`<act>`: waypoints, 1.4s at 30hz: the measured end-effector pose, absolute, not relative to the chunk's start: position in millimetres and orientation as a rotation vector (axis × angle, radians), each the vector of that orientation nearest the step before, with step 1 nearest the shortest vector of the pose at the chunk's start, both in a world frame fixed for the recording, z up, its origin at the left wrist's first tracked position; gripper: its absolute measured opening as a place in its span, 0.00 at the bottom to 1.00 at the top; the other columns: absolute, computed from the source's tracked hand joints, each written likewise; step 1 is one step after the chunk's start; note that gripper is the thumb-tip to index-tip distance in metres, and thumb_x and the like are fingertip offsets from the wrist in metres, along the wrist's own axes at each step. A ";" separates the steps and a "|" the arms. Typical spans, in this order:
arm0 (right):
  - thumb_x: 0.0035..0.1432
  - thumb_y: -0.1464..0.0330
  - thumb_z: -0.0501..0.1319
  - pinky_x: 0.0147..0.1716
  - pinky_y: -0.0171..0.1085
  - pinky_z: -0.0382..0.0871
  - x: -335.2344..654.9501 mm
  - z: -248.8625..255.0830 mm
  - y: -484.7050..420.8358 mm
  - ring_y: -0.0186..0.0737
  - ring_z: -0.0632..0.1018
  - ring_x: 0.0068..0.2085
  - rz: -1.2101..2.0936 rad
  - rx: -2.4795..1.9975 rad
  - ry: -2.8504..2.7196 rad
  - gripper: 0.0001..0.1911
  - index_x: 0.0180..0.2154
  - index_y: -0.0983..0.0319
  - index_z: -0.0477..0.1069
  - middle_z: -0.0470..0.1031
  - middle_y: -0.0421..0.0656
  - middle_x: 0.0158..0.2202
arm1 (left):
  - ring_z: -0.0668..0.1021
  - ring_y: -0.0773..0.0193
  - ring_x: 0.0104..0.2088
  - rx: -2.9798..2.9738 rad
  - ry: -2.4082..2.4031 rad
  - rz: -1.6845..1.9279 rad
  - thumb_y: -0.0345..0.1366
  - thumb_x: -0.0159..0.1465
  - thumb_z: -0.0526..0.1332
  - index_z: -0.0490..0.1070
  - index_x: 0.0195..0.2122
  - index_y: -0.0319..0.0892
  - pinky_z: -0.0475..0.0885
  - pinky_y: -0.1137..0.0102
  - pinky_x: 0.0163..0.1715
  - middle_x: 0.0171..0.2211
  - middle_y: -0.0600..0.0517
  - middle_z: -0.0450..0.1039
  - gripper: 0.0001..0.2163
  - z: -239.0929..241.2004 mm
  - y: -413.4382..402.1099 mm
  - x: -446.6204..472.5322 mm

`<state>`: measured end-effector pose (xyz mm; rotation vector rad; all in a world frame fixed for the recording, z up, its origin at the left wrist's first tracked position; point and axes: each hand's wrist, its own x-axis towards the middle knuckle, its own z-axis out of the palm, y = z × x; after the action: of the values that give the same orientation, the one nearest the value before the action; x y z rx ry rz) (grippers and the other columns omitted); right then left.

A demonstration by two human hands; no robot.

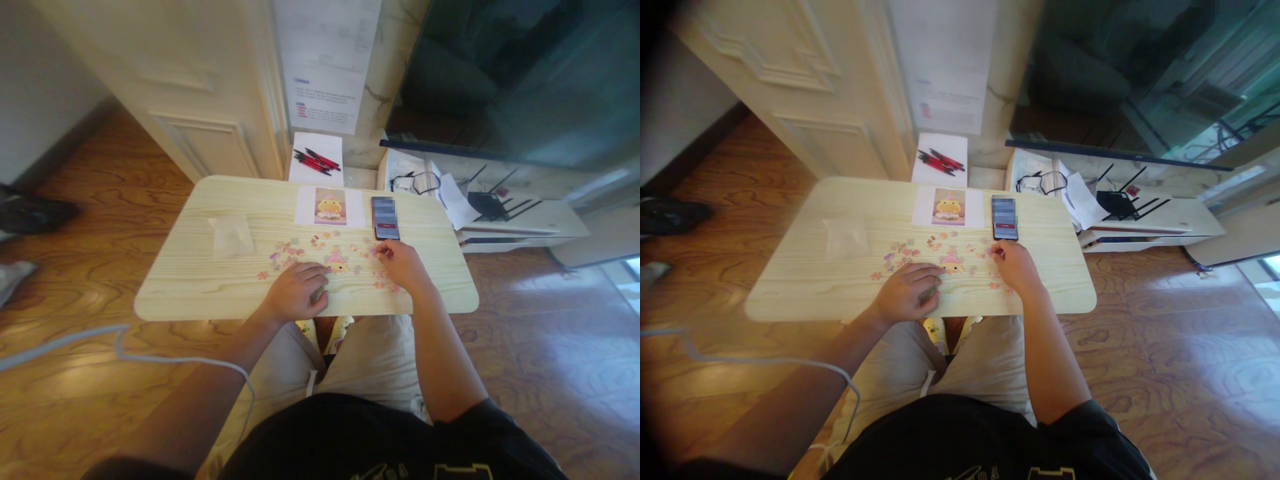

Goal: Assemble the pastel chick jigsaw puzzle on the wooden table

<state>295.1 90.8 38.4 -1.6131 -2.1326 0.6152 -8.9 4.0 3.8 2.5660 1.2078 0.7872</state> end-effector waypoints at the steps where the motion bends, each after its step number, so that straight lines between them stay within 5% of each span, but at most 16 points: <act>1: 0.64 0.71 0.63 0.44 0.39 0.70 292.5 40.2 88.0 0.42 0.79 0.40 0.629 -1.603 -2.122 0.07 0.42 0.56 0.79 0.84 0.42 0.41 | 0.79 0.51 0.58 2.564 1.205 0.779 0.37 0.63 0.64 0.79 0.43 0.47 0.75 0.54 0.58 0.55 0.48 0.81 0.09 4.4 4.1 -8.9; 15: 0.63 0.73 0.63 0.44 0.38 0.70 276.4 34.8 80.2 0.41 0.80 0.40 0.685 -1.572 -2.161 0.09 0.42 0.57 0.80 0.84 0.41 0.41 | 0.80 0.51 0.55 2.578 1.203 0.770 0.37 0.64 0.63 0.77 0.45 0.46 0.74 0.54 0.57 0.55 0.48 0.80 0.10 2.8 3.3 -10.5; 26: 0.66 0.71 0.64 0.47 0.39 0.72 278.1 31.1 71.3 0.40 0.79 0.43 0.640 -1.537 -2.191 0.09 0.43 0.57 0.83 0.80 0.44 0.46 | 0.76 0.47 0.58 2.540 1.275 0.750 0.38 0.63 0.64 0.75 0.60 0.49 0.72 0.49 0.59 0.59 0.46 0.77 0.23 8.4 6.1 -4.9; 42: 0.68 0.72 0.62 0.52 0.39 0.70 255.6 25.1 75.7 0.43 0.79 0.47 0.550 -1.543 -2.297 0.12 0.46 0.55 0.83 0.78 0.45 0.44 | 0.75 0.46 0.59 2.550 1.278 0.681 0.41 0.63 0.65 0.76 0.59 0.51 0.70 0.48 0.60 0.60 0.47 0.76 0.22 11.6 6.3 -5.2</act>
<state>255.6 75.7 25.1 -1.5433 -2.2969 0.5502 -5.2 6.3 11.6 2.5495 1.2781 0.6815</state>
